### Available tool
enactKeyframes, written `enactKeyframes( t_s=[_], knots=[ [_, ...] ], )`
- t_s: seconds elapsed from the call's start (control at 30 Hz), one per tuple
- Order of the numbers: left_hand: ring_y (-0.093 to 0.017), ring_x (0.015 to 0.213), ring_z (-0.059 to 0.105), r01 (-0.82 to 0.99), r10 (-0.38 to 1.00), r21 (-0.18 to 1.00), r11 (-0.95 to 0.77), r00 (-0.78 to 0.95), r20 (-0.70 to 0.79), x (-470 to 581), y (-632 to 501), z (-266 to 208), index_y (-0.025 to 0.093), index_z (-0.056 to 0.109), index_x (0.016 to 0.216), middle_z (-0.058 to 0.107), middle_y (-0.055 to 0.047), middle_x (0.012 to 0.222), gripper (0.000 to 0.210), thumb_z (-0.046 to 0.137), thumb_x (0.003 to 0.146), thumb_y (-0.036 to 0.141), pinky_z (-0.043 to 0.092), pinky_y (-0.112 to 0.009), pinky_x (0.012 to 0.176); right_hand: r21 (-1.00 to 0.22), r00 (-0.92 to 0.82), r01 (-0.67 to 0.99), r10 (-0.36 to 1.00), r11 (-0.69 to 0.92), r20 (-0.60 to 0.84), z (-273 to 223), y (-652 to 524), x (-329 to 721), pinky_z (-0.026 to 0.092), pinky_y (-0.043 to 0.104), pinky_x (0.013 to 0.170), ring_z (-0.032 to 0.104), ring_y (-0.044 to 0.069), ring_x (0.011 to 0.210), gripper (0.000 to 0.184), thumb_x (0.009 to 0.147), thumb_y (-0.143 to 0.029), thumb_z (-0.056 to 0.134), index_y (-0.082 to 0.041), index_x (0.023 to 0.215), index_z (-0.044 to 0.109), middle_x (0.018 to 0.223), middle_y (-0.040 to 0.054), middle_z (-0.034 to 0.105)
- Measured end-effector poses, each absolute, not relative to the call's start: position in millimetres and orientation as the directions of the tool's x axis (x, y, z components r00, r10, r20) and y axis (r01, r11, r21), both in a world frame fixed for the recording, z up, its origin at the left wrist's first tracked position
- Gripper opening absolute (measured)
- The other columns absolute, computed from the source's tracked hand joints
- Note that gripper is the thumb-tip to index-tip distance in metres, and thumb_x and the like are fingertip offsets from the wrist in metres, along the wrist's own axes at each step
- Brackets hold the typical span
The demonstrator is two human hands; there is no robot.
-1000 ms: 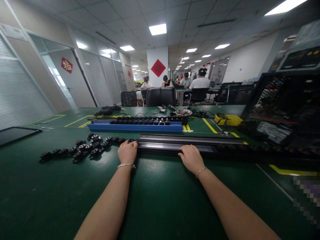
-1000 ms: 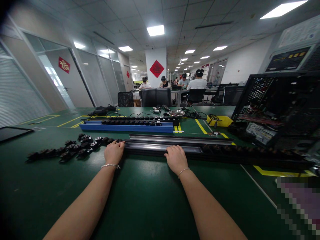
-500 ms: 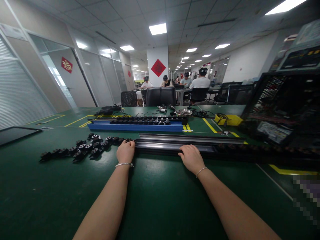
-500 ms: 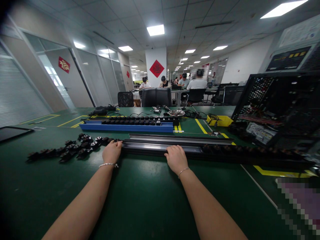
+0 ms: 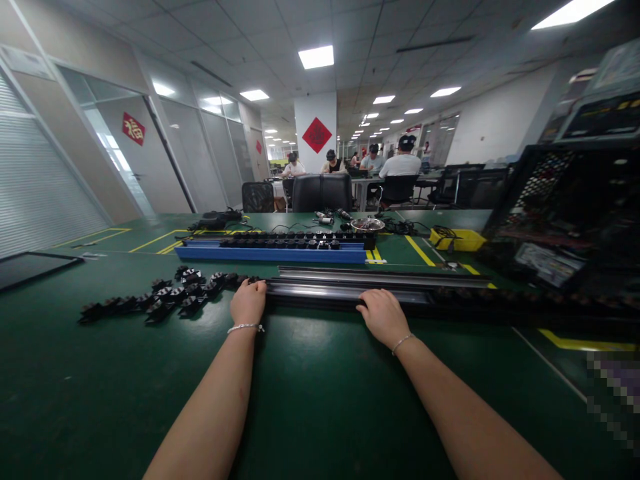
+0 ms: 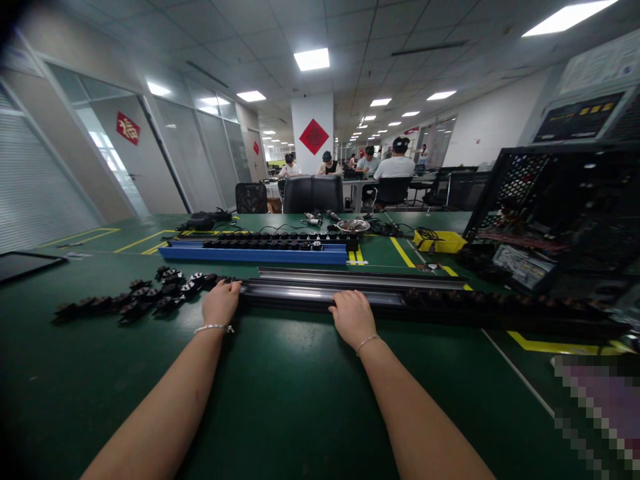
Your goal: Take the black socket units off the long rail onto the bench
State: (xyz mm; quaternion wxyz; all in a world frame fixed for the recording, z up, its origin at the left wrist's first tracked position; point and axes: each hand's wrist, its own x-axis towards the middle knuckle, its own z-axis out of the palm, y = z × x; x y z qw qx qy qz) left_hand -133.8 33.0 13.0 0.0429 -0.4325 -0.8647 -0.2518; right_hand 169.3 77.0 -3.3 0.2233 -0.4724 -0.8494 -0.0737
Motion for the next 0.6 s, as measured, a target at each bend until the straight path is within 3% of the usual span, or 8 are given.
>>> enactKeyframes(
  t_s=[0.6],
  knots=[
    [-0.024,0.094,0.059,0.767,0.717,0.425,0.481,-0.623,0.313,-147,36,9,0.022,0.073,0.092,0.058,-0.008,0.121,0.044,0.032,0.088,0.036,0.044,-0.03,0.076,-0.087,-0.469,0.821,0.754,0.564,0.46,-3,77,170,0.034,0.035,0.09,0.056,0.019,0.091,0.01,0.082,-0.025,0.052,-0.02,0.084,0.059,0.092,0.0062,0.066]
  ],
)
